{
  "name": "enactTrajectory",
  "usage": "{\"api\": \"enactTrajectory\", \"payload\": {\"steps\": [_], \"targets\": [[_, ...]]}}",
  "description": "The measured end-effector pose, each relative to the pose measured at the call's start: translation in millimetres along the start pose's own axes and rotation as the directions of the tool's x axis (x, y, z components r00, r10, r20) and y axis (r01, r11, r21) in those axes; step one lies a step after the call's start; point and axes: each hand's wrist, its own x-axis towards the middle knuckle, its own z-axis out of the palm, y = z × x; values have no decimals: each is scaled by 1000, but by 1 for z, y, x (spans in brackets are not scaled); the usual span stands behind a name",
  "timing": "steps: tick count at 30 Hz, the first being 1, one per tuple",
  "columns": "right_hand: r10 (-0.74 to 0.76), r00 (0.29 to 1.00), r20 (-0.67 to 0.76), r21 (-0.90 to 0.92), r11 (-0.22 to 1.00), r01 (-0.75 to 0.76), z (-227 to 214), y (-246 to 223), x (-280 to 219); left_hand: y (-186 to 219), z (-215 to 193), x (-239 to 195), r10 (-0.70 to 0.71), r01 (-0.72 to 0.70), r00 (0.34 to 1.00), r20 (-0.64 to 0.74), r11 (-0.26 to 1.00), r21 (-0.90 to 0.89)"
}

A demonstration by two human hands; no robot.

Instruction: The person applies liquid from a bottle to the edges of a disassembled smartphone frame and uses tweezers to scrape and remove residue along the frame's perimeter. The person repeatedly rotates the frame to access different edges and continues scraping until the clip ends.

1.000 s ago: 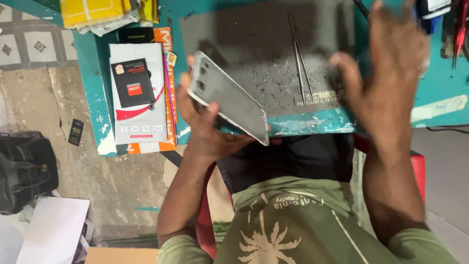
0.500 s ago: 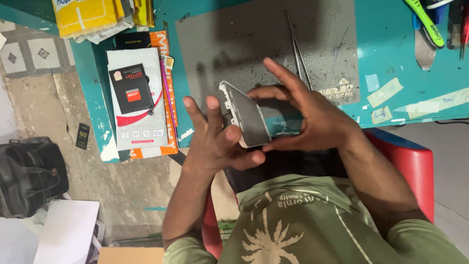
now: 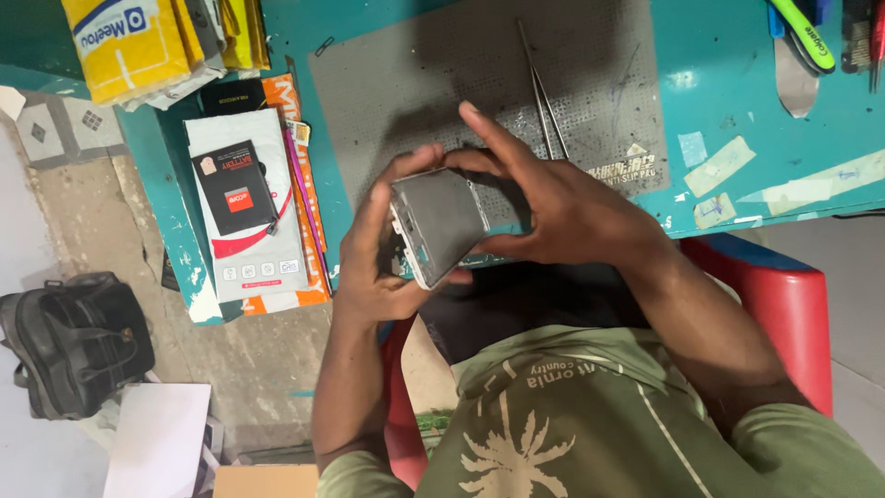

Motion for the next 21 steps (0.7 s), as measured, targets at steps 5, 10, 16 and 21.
{"api": "enactTrajectory", "payload": {"steps": [5,10,16,21], "targets": [[-186,961,-203,-194,970,147,-19,-16,-3,-1,2,0,22,-20,1000,-15,997,68],[77,869,-489,-382,876,-293,-33,-23,-11,-2,4,3,88,-88,996,7,984,156],[82,899,-429,-471,830,-300,-31,-9,-8,-5,10,5,113,-110,993,-17,985,133],[444,808,-386,105,892,-440,-37,1,-20,-2,10,2,142,-130,988,-66,979,157]]}}
